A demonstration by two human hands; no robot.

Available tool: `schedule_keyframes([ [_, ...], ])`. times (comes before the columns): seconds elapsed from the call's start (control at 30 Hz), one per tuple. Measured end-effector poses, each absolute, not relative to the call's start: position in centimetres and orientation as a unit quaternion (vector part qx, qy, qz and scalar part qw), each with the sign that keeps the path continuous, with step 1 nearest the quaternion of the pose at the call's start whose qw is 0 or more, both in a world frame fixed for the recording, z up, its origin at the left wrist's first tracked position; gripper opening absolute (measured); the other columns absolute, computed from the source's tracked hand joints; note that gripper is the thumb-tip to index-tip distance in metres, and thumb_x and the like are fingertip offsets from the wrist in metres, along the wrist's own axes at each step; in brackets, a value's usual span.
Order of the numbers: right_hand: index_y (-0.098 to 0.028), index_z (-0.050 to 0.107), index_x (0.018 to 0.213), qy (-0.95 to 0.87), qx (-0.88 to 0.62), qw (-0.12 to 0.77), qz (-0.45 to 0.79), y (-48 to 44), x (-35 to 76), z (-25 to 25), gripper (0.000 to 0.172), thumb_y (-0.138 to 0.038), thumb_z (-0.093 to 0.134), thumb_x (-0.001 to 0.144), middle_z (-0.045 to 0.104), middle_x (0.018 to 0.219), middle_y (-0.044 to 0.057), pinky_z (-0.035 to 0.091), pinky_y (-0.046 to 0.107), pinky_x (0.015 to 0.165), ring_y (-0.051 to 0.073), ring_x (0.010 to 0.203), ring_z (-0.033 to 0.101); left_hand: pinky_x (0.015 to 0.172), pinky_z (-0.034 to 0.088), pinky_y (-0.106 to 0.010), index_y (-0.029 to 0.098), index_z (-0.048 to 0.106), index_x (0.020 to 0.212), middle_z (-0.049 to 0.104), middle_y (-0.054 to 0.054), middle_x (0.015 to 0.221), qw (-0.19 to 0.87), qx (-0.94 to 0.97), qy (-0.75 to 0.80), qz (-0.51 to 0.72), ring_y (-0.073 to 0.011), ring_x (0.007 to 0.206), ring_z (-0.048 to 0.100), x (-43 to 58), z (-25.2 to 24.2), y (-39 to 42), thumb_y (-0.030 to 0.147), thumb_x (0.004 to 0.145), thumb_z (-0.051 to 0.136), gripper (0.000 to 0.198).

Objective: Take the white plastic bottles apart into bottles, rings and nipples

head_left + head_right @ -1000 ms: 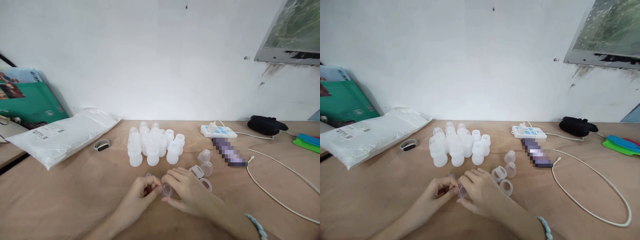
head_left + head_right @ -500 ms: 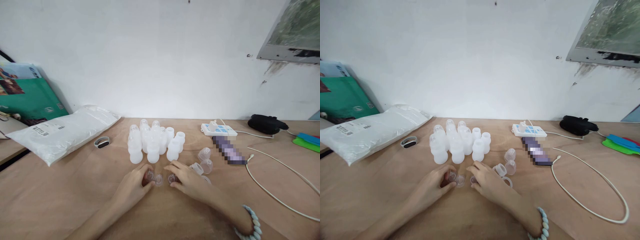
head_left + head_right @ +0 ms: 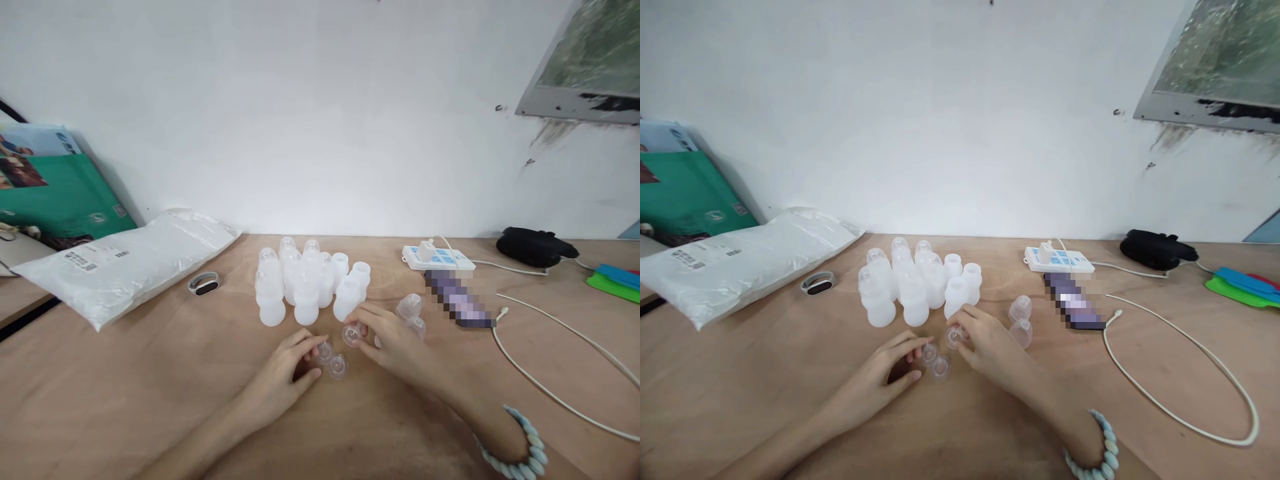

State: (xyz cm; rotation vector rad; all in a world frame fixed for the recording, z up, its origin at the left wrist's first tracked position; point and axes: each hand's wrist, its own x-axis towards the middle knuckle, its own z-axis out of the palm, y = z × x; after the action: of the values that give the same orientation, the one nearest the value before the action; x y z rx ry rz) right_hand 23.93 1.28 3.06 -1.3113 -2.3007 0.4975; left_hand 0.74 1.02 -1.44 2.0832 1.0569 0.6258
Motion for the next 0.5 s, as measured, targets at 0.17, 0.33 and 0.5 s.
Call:
schedule_keyframes([
  [0.17,-0.018,0.058,0.1,-0.841,-0.476,0.173,0.188,1.2,23.7,2.2,0.029,0.001,0.054,0.079,0.065,0.098,0.003,0.043,0.027,0.07,0.017,0.082,0.06,0.094,0.047,-0.039,0.022,0.053,0.134,0.063,-0.007,0.11,0.359,0.793,0.416,0.264,-0.0218,0.099,0.059,0.5,-1.9,1.2,0.016,0.085,0.051,0.049],
  [0.33,-0.02,0.058,0.106,-0.854,-0.443,0.168,0.214,1.1,23.8,1.8,0.036,0.001,0.051,0.078,0.067,0.102,0.003,0.044,0.028,0.073,0.016,0.084,0.061,0.097,0.047,-0.042,0.024,0.053,0.133,0.065,-0.007,0.117,0.347,0.793,0.421,0.272,-0.0241,0.105,0.06,0.4,-1.6,1.0,0.018,0.087,0.05,0.046],
  [0.5,-0.02,0.058,0.095,-0.815,-0.482,0.263,0.185,1.7,24.4,2.6,0.024,-0.004,0.049,0.08,0.065,0.083,0.001,0.043,0.026,0.063,0.015,0.068,0.058,0.098,0.048,-0.041,0.026,0.056,0.128,0.067,-0.006,0.116,0.324,0.799,0.42,0.284,-0.0248,0.108,0.061,0.4,-1.3,0.6,0.018,0.086,0.05,0.043],
])
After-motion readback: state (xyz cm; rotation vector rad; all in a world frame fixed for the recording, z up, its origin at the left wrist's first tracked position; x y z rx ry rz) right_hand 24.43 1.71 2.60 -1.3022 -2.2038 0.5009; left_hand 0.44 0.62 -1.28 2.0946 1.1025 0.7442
